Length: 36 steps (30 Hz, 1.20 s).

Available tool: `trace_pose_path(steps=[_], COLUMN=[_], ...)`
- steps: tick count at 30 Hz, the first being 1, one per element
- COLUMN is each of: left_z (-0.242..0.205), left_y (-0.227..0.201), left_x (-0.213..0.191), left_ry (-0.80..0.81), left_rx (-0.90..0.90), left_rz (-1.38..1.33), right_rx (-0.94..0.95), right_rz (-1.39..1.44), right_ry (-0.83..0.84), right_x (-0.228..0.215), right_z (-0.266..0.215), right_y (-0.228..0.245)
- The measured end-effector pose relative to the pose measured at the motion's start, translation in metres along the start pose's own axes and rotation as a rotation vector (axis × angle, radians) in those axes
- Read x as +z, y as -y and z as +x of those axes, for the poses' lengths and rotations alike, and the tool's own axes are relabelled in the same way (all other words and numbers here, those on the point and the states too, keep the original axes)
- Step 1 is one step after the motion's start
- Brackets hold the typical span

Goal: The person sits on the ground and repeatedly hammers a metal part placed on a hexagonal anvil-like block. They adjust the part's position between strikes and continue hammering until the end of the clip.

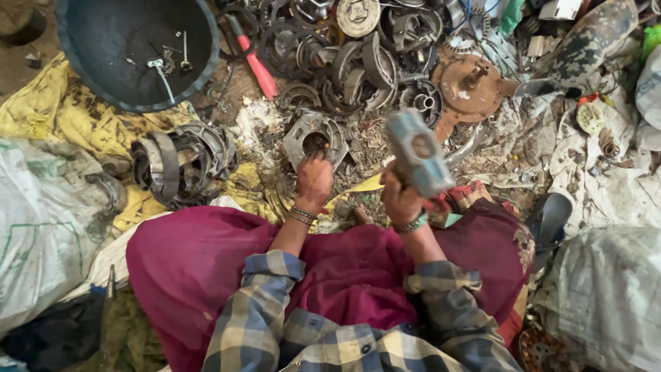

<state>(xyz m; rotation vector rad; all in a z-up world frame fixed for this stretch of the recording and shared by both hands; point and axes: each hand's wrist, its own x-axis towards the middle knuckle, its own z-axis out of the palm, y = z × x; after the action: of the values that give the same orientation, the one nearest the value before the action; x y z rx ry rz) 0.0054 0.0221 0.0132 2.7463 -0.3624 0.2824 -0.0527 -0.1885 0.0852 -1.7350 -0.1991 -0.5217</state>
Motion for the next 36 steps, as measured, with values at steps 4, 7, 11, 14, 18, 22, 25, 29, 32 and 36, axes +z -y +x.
trace_pose_path(steps=[4, 7, 11, 14, 18, 22, 25, 29, 32, 36], left_z=[0.0, 0.006, -0.002, -0.001, 0.0, 0.004, 0.001, 0.003, 0.003, 0.001], left_y=[0.003, 0.002, 0.003, 0.007, 0.006, 0.002, 0.002, 0.006, 0.006, 0.003], left_x=[0.003, 0.004, 0.012, 0.013, 0.017, 0.013, 0.01, 0.005, 0.002, 0.008], left_ry=[0.088, 0.019, -0.015, -0.01, 0.024, 0.109, 0.036, 0.027, 0.057, 0.016], left_rx=[0.014, -0.065, -0.001, 0.004, -0.056, -0.086, -0.069, 0.028, -0.031, -0.008], left_rz=[-0.016, -0.016, 0.003, -0.056, -0.115, 0.002, -0.001, -0.07, -0.095, -0.11], right_rx=[0.303, 0.373, 0.283, 0.046, -0.097, 0.332, 0.345, 0.212, 0.094, 0.193], right_rz=[-0.697, -0.776, -0.495, -0.158, -0.318, -0.857, -0.685, -0.152, 0.087, -0.573], right_ry=[0.241, 0.3, 0.12, -0.002, 0.108, 0.436, 0.278, 0.07, 0.024, 0.201], right_x=[0.02, 0.022, 0.001, -0.003, 0.008, 0.022, 0.016, -0.003, -0.003, 0.011], right_z=[-0.001, 0.006, 0.006, 0.009, 0.012, 0.006, 0.002, 0.003, -0.001, -0.008], right_y=[-0.023, -0.017, 0.012, 0.024, 0.007, 0.001, 0.011, 0.02, 0.01, -0.009])
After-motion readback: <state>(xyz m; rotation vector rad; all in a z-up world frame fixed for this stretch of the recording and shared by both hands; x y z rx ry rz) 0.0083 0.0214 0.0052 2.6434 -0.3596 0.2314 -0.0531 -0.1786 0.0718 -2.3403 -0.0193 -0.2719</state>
